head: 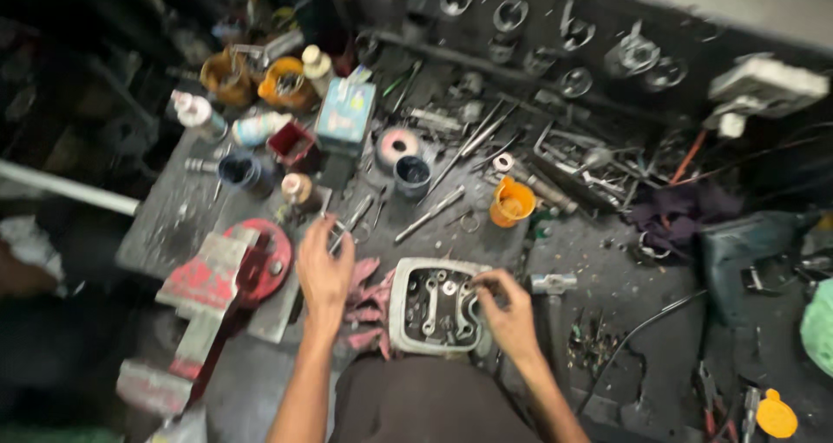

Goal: The person works on a metal engine component on a cluttered workbench. They use a hammer and a cylindrical tool to tap and press parts into the component, then flip and rotate the component to continue working on different sections.

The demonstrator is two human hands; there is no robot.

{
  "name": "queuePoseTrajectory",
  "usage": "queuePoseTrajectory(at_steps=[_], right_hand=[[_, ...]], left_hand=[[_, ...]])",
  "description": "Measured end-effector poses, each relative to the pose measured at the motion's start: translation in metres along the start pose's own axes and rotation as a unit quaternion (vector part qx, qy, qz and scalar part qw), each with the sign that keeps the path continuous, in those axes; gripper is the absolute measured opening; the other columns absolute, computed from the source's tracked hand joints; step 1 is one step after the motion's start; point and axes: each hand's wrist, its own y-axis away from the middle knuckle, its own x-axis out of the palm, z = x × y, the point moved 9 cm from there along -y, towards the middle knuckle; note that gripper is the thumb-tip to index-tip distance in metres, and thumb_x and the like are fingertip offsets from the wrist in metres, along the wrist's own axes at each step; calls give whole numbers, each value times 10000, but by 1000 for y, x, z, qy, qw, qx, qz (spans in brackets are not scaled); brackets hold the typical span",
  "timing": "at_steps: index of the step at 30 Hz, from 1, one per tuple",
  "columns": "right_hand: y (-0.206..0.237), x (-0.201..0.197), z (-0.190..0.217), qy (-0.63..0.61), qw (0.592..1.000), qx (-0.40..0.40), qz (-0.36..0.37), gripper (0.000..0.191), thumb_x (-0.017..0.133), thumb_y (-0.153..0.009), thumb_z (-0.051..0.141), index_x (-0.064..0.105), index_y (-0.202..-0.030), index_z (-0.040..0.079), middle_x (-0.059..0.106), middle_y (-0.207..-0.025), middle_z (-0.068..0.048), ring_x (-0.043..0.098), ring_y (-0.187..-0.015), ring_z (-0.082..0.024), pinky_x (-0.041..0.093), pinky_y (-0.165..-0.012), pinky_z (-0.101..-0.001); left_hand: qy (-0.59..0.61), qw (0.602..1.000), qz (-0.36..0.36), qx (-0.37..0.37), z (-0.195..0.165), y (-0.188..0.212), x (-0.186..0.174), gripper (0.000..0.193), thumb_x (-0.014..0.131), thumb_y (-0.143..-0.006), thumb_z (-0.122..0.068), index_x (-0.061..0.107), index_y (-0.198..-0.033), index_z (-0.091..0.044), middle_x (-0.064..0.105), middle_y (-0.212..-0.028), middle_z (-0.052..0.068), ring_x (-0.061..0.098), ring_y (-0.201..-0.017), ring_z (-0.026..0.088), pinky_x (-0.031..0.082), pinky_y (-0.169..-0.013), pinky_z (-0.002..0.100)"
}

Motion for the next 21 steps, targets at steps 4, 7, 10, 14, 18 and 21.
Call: queuePoseTrajectory(at_steps=[4,7,10,14,18,21], right_hand=[[0,24,-10,-141,986,73,52,238,644,-966,84,632,-1193,13,713,-1050,-41,685,-986,-105,546,-867,-251],[8,50,-16,-294,936,155,117,389,539,-995,204,546,-1369,95,669,-1202,-17,649,-901,-118,543,-811,-273],[6,39,10,-182,978,0,100,348,479,-1140,225,593,-1375,-5,667,-1248,-92,613,-1117,-123,507,-978,-280],[-2,25,-4,-272,954,82,91,370,578,-1043,130,538,-1391,10,644,-1098,-73,628,-904,-154,543,-792,-310],[-25,-15,-9,-228,973,37,-18,362,641,-975,41,534,-1320,29,674,-1051,-79,680,-922,-163,601,-821,-333],[-39,-26,-16,-183,982,32,-45,336,704,-940,12,528,-1226,20,710,-1039,-90,703,-951,-165,606,-848,-324]], left_hand=[[267,955,103,-73,-47,31,27,196,791,-826,-36,782,-1021,-45,747,-1004,95,718,-903,204,557,-767,307],[397,905,151,14,-103,55,44,148,790,-850,16,700,-956,-36,759,-1000,73,721,-950,162,577,-851,304],[442,881,171,-3,-117,68,59,243,795,-878,19,580,-978,-36,766,-1033,87,711,-971,153,578,-864,308],[499,844,190,-55,-104,68,69,359,789,-872,5,530,-1117,-35,768,-1042,103,746,-978,148,608,-888,306],[493,856,138,-74,-74,59,59,330,801,-887,16,564,-1110,-40,789,-1043,114,737,-923,149,583,-842,294],[455,858,191,-141,-46,59,77,290,762,-905,-13,571,-1123,-32,784,-1048,114,741,-963,155,583,-894,301]])
